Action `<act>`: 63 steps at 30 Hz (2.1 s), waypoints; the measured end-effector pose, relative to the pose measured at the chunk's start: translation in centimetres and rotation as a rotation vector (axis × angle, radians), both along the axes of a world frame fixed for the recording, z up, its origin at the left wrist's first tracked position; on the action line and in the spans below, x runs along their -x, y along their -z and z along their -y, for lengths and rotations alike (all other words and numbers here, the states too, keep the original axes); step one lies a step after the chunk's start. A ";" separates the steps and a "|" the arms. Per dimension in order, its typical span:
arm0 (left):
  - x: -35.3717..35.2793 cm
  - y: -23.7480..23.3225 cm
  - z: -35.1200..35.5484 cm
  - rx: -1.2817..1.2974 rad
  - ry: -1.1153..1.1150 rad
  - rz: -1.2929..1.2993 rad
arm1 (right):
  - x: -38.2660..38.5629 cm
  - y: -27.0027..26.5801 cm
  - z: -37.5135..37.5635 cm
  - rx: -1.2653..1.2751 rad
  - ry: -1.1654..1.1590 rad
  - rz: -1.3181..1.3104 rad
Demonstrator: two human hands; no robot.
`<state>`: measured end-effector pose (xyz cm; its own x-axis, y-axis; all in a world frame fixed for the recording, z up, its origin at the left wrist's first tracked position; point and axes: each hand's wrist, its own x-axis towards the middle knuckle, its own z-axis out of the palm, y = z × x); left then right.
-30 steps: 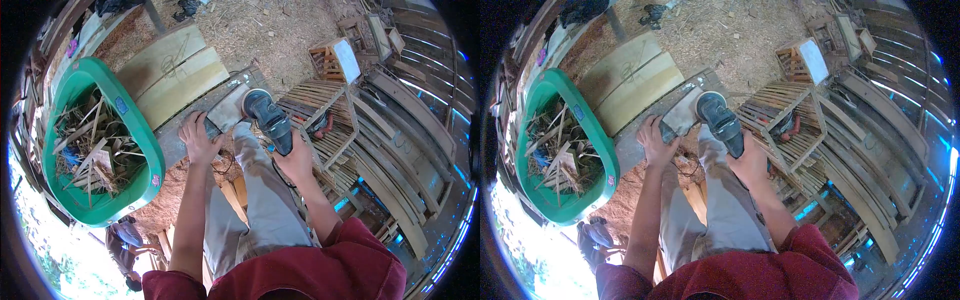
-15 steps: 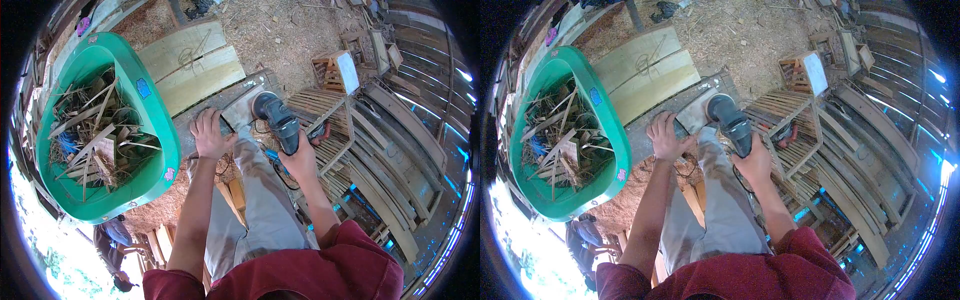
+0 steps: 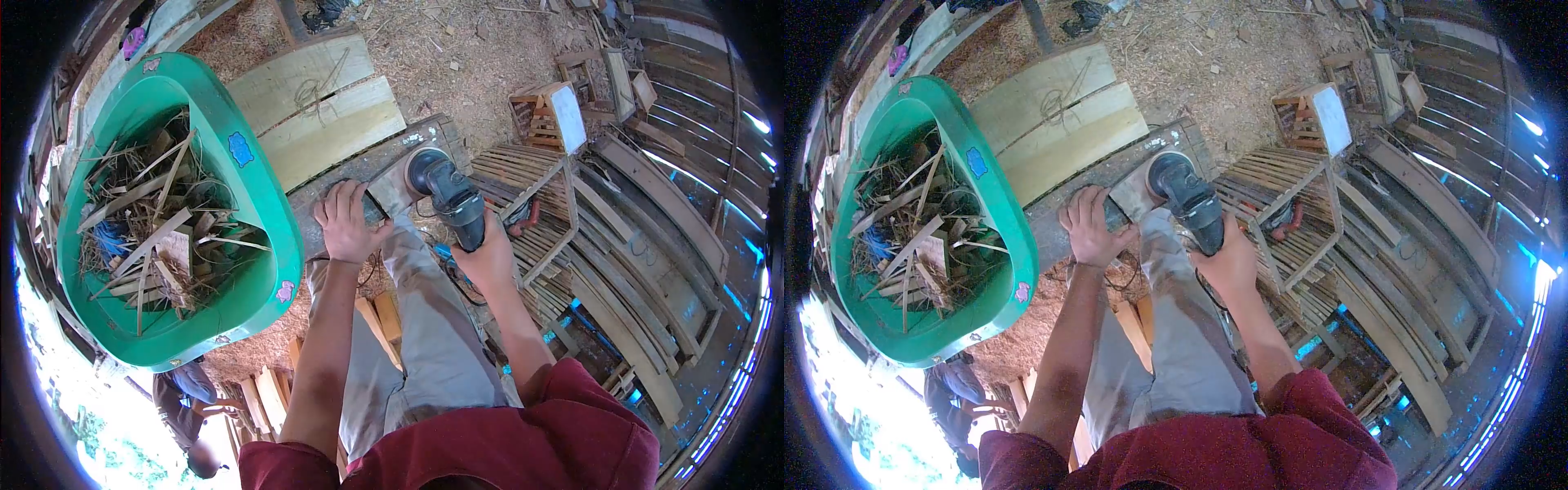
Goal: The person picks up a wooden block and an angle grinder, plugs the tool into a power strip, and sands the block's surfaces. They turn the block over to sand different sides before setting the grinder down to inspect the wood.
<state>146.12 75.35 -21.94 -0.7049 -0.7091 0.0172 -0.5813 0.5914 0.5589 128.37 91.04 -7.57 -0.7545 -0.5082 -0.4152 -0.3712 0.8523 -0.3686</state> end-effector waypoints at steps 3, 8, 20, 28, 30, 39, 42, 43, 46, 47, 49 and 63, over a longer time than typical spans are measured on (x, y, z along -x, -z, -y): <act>0.2 0.1 0.0 0.002 -0.021 -0.024 | -0.5 -0.2 0.0 -0.026 -0.006 0.009; 0.1 0.2 -0.1 -0.026 -0.045 -0.051 | -1.4 0.4 -0.7 -0.123 -0.021 0.031; 0.2 -0.3 0.0 -0.037 -0.047 -0.055 | -1.5 0.4 0.3 -0.181 0.010 0.055; 0.3 0.0 0.0 -0.052 -0.047 -0.061 | -1.8 0.2 1.5 -0.125 -0.022 0.051; 0.1 -0.1 -0.1 -0.066 -0.047 -0.047 | -2.1 0.1 1.8 -0.127 -0.015 0.051; -0.1 0.1 -0.3 -0.041 -0.021 -0.044 | -0.7 -0.5 0.9 -0.112 -0.053 -0.017; -0.1 0.1 -0.2 -0.034 -0.021 -0.053 | -0.7 -0.9 1.5 -0.166 -0.009 0.058; -0.1 0.1 -0.2 -0.036 -0.020 -0.058 | -0.2 -0.2 0.9 -0.104 0.017 0.070; 0.1 0.0 -0.1 -0.006 -0.015 -0.049 | 0.9 0.4 0.6 -0.045 0.062 0.043; 0.1 0.0 -0.1 -0.005 -0.011 -0.043 | 1.2 0.6 0.6 -0.038 0.057 0.040; 0.0 0.2 -0.2 0.000 -0.005 -0.032 | 1.2 0.4 1.1 -0.080 0.042 0.042; 0.0 0.9 -0.3 0.072 0.023 -0.023 | -0.7 -0.3 0.4 -0.176 0.033 0.105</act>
